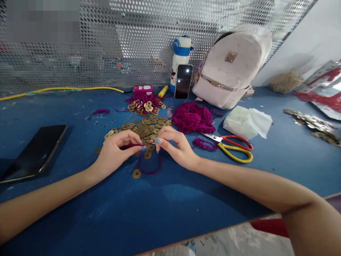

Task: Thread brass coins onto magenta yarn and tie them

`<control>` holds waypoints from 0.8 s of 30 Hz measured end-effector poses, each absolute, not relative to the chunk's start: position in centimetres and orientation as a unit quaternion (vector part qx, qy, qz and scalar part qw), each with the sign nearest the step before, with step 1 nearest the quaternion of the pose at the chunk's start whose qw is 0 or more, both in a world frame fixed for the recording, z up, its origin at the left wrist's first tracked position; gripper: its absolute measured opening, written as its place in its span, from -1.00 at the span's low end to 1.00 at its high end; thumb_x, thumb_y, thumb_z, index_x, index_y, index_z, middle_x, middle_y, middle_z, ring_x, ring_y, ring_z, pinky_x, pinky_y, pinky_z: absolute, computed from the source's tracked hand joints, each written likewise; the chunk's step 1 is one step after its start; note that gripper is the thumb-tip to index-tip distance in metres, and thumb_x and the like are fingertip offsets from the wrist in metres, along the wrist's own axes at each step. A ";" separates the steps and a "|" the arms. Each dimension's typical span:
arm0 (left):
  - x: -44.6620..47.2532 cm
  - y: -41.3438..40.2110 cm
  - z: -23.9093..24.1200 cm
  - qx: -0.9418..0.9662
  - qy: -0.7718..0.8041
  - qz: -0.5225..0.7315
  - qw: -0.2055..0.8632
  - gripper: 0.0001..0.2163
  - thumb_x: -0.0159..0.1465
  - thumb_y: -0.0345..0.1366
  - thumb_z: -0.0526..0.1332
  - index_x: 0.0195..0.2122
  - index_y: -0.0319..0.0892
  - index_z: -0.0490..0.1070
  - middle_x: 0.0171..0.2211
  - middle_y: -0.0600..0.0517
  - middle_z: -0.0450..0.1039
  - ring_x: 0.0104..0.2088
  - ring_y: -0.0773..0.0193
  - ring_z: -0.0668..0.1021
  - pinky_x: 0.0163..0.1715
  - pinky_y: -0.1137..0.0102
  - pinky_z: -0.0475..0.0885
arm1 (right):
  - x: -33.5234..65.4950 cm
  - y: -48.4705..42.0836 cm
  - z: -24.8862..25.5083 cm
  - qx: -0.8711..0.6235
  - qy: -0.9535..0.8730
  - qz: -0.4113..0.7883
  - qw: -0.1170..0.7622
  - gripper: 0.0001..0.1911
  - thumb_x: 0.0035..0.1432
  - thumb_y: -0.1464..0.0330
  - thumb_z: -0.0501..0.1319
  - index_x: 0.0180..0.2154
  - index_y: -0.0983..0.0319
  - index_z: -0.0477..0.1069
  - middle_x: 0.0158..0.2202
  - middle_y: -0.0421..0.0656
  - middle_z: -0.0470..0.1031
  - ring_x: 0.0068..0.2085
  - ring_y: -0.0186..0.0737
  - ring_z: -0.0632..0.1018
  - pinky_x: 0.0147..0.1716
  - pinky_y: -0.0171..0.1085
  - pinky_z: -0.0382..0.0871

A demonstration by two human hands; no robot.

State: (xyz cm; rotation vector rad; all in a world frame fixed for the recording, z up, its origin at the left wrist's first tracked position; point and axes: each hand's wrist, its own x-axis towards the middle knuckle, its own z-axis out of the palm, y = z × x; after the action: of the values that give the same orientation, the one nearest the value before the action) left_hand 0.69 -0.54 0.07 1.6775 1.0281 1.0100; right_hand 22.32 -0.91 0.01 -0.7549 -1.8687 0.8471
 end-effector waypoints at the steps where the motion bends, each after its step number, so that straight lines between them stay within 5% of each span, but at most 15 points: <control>1: 0.7 -0.5 0.0 0.678 0.415 0.411 0.447 -0.91 0.15 -0.39 0.35 -0.38 -0.19 0.44 -0.49 0.09 0.50 -0.45 0.35 0.55 -0.41 0.48 0.44 | 22.4 -0.8 0.0 -0.310 -0.757 0.340 0.464 -0.61 0.36 0.25 0.12 -0.51 0.23 0.44 -0.42 -0.18 0.34 -0.35 -0.30 0.40 -0.24 -0.24 0.32; 16: 0.8 -0.9 0.7 0.714 0.396 0.362 0.451 -0.89 0.18 -0.41 0.31 -0.27 -0.17 0.58 -0.35 0.03 0.61 -0.38 0.31 0.59 -0.36 0.48 0.47 | 22.5 0.0 -0.5 -0.311 -0.756 0.306 0.488 -0.66 0.38 0.33 0.08 -0.45 0.21 0.43 -0.39 -0.19 0.35 -0.30 -0.31 0.40 -0.23 -0.25 0.30; 24: 0.7 -0.9 0.6 0.725 0.385 0.389 0.419 -0.93 0.20 -0.33 0.31 -0.37 -0.20 0.57 -0.43 0.04 0.51 -0.50 0.39 0.47 -0.53 0.50 0.33 | 22.5 0.0 -0.8 -0.352 -0.767 0.174 0.507 -0.86 0.32 0.39 0.13 -0.11 0.16 0.41 -0.12 -0.08 0.35 -0.03 -0.15 0.39 -0.09 -0.14 0.32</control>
State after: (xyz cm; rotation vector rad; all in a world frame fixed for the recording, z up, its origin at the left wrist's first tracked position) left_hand 0.66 -0.88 0.56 1.8171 0.9647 0.9760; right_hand 22.47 -0.02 -0.84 -0.8486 -1.8502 0.4200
